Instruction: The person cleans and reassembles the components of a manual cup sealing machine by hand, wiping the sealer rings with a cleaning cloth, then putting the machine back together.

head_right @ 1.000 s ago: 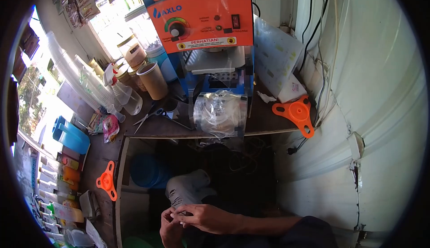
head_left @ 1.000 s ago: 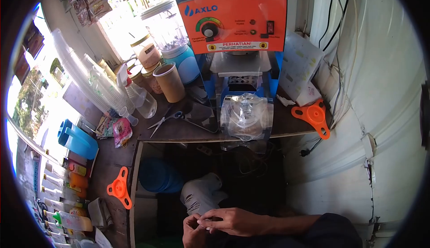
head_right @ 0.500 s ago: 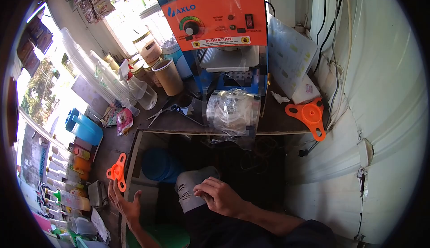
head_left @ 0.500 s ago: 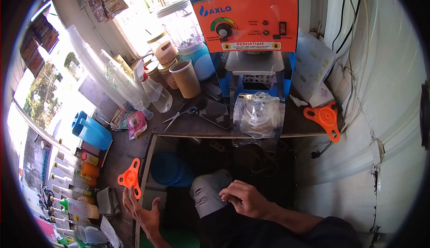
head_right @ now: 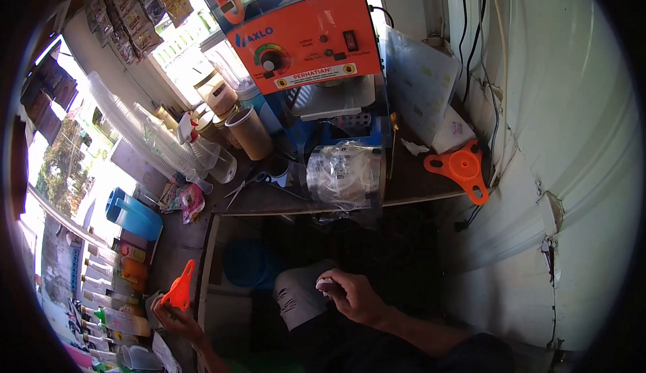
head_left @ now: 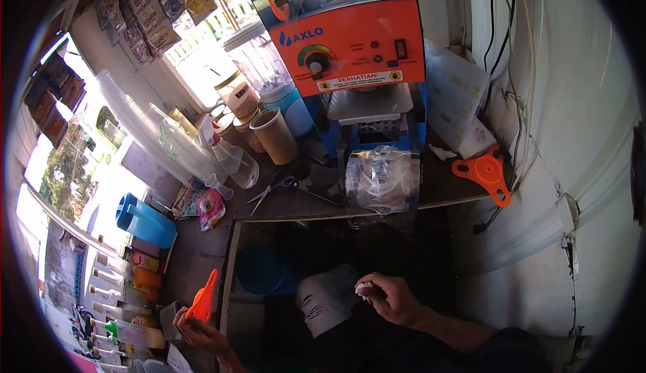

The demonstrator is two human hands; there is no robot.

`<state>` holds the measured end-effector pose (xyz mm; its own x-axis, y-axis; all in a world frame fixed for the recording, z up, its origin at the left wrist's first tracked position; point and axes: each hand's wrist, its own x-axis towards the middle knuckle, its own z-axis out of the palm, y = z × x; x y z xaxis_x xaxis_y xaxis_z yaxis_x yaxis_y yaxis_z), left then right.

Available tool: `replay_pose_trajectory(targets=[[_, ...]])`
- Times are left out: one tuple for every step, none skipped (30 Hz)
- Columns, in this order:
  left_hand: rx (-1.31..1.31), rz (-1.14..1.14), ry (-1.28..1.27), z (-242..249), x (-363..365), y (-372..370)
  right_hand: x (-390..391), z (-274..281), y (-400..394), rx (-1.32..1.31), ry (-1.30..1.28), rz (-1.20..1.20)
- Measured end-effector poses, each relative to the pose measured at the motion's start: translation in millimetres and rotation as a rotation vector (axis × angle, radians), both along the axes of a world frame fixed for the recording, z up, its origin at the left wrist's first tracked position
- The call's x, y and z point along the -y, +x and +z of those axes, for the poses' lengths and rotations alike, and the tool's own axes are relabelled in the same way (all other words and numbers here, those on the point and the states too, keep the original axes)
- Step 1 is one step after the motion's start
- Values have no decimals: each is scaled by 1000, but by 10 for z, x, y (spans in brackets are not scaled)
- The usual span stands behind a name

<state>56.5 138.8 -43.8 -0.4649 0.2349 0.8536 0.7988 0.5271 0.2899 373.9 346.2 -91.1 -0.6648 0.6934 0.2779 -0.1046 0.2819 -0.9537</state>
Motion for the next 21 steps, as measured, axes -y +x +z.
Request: replay_pose_trajectory(targets=[[34, -105, 214, 190, -75, 123, -3, 97, 43, 18, -132, -24], [30, -67, 206, 377, -176, 303, 10, 160, 69, 39, -262, -39], [330, -172, 387, 563, -319, 528, 31, 176, 70, -46, -308, -69], [626, -284, 577, 662, -435, 702, 60, 210, 28, -39, -315, -25], [619, -139, 510, 612, -511, 786, 68, 251, 12, -194, -227, -105], [620, -3, 440, 542, -594, 872, 71, 303, 20, -348, -140, -194], [680, -126, 392, 551, -724, 1029, 89, 410, -10, -443, -148, -215], [746, -256, 344, 543, -854, 1197, 94, 444, -45, -425, -146, -215], [765, -258, 350, 491, -969, 1318, 84, 457, -75, -486, -238, -279], [945, -392, 426, 435, -1084, 1414, 67, 433, -67, -554, -328, -355], [1124, -528, 498, 383, -1186, 1497, 30, 341, -45, -544, -392, -360], [1136, -538, 497, 346, -1267, 1560, 24, 303, -12, -537, -384, -372], [1509, -637, 620, 315, -1341, 1600, 32, 272, 5, -552, -399, -383], [1884, -723, 737, 262, -1404, 1642, 53, 249, 25, -567, -419, -392], [2064, -1002, 889, 77, -1471, 1684, 89, 238, 59, -565, -418, -397], [2223, -1300, 1042, -43, -1550, 1751, 128, 239, 99, -513, -307, -422], [2325, -1218, 1108, -101, -1599, 1824, 150, 258, 138, -460, -196, -449], [2338, -1217, 1096, -131, -1633, 1864, 156, 315, 169, -458, -196, -463], [2490, -1329, 1108, -185, -1657, 1895, 165, 398, 195, -444, -213, -401], [2641, -1447, 1118, -254, -1693, 1925, 153, 458, 213, -430, -225, -338], [2676, -1583, 1124, -325, -1753, 1949, 127, 490, 218, -428, -221, -353]])
